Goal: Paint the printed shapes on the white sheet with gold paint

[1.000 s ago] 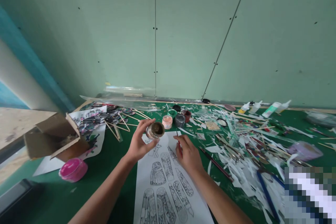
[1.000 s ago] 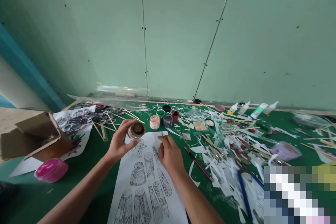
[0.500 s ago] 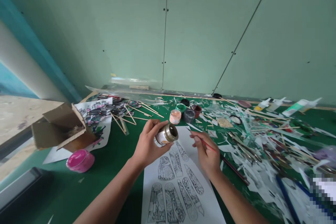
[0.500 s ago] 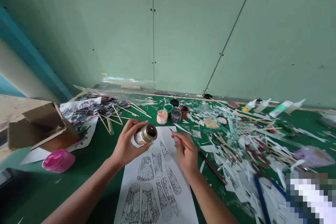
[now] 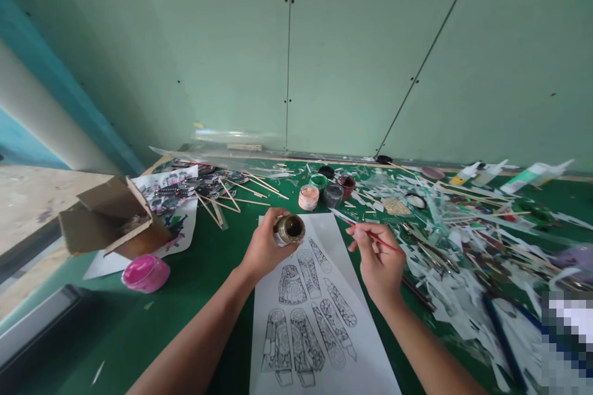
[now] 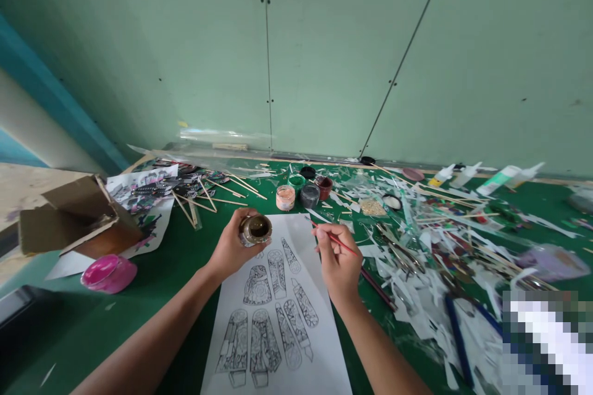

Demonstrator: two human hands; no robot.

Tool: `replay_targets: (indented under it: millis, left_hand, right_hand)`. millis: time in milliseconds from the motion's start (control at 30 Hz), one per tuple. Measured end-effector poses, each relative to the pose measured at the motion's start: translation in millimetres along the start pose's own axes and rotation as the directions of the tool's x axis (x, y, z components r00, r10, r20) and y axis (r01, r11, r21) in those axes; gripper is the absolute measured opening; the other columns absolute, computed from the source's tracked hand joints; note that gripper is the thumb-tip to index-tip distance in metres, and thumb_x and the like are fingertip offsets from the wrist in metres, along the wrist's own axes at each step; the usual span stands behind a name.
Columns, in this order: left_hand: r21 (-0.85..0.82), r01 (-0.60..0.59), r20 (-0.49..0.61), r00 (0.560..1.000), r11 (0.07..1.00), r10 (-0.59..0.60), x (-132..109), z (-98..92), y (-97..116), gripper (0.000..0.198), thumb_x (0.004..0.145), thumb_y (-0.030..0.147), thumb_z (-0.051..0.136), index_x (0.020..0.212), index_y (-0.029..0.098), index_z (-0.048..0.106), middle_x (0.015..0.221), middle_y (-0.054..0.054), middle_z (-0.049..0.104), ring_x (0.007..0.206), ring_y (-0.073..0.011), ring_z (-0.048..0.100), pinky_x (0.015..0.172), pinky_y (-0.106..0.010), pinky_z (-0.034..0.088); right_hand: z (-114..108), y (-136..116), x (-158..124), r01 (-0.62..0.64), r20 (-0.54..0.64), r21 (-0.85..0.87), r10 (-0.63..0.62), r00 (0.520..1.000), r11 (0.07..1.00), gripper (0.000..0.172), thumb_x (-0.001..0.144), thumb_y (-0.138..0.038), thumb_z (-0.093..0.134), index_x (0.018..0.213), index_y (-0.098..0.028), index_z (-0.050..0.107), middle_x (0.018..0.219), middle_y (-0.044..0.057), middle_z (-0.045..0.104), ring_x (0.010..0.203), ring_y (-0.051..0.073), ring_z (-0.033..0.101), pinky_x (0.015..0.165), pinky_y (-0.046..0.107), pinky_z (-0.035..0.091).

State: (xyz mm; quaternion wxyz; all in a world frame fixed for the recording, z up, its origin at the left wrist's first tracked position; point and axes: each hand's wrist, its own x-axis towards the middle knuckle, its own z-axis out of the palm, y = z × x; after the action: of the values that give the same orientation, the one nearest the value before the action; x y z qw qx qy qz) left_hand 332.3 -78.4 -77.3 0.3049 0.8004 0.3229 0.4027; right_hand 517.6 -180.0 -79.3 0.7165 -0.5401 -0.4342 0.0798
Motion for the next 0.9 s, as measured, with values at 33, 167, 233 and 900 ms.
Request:
replay_targets:
  millis: [33,167,233,900]
  left_hand:
    - [0.01,-0.004,0.007,1.0,1.0,0.004,0,-0.3,1,0.051,0.068,0.022,0.073,0.111,0.024,0.045,0.107,-0.005,0.06,0.093,-0.0216,0.062,0.079,-0.035,0.05]
    - [0.109,-0.052,0.051,0.998,0.993,0.046,2,-4.0,7,0.048,0.071,0.021,0.07,0.113,0.025,0.047,0.112,-0.006,0.057,0.099,-0.024,0.06,0.08,-0.037,0.05]
    - [0.145,-0.081,0.093,0.993,0.986,0.068,2,-6.4,10,0.044,0.071,0.021,0.069,0.11,0.024,0.048,0.109,-0.006,0.057,0.098,-0.0236,0.06,0.08,-0.037,0.05]
    - [0.069,-0.201,0.339,0.926,0.977,0.167,-2,-3.9,11,0.049,0.073,0.019,0.065,0.119,0.026,0.05,0.111,-0.005,0.059,0.101,-0.0225,0.06,0.083,-0.035,0.05]
  right_hand:
    - [0,0,0,-0.008,0.009,0.008,0.008,1.0,1.0,0.016,0.087,-0.034,0.058,0.082,-0.019,0.062,0.073,0.003,0.068,0.047,0.01,0.056,0.046,0.024,0.049]
    - [-1,3,2,-0.056,0.037,0.171,0.051,0.998,0.984,0.03,0.091,-0.041,0.048,0.08,-0.018,0.064,0.072,0.004,0.066,0.053,0.013,0.058,0.045,0.027,0.05]
    - [-1,4,3,-0.095,0.036,0.247,0.089,0.995,0.964,0.028,0.09,-0.04,0.05,0.078,-0.019,0.062,0.067,0.002,0.064,0.051,0.013,0.056,0.043,0.027,0.049]
    - [4,-23,-11,0.224,0.355,-0.097,-0.176,0.918,0.97,0.014,0.091,-0.025,0.046,0.082,-0.022,0.057,0.066,0.0,0.06,0.058,0.014,0.057,0.055,0.026,0.046]
